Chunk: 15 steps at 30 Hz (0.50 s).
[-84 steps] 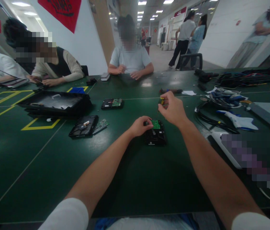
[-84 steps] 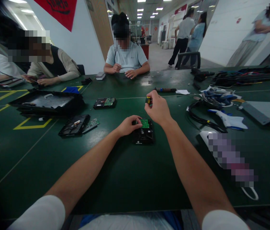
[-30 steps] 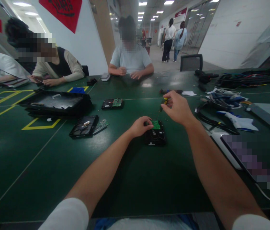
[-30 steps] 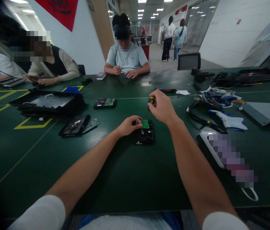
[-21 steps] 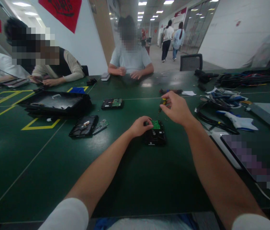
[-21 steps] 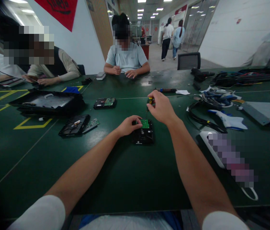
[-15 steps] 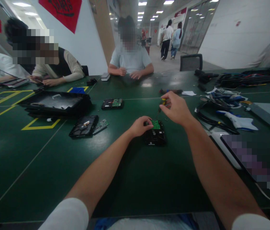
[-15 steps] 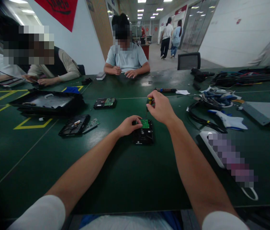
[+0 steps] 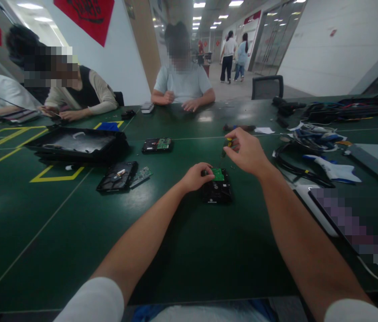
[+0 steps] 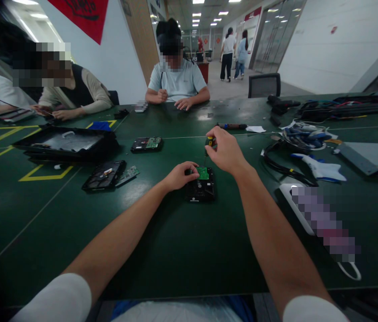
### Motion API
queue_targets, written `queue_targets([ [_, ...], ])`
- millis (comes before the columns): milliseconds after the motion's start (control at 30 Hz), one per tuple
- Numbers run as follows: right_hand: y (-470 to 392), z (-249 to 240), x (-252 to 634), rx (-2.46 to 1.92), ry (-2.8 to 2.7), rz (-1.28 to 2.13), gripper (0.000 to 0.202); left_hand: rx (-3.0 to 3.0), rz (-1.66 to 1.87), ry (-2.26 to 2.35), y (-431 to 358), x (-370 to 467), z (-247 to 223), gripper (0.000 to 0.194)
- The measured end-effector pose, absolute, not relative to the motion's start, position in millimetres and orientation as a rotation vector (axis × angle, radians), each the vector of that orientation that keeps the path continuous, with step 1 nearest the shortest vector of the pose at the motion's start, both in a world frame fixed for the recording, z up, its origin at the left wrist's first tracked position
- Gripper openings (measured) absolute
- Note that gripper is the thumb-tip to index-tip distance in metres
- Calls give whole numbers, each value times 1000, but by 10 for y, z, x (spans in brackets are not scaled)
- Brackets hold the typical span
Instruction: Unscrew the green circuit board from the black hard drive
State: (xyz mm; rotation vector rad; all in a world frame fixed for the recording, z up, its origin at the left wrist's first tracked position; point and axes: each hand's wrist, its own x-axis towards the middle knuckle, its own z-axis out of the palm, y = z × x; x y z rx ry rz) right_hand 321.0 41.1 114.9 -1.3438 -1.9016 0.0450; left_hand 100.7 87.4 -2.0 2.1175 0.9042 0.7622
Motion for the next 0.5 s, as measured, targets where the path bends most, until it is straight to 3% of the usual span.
queue_targets([
  [500,431,1138,3166,-1265,-1970,60,28,2093,780,897,870,1017,-17,8],
])
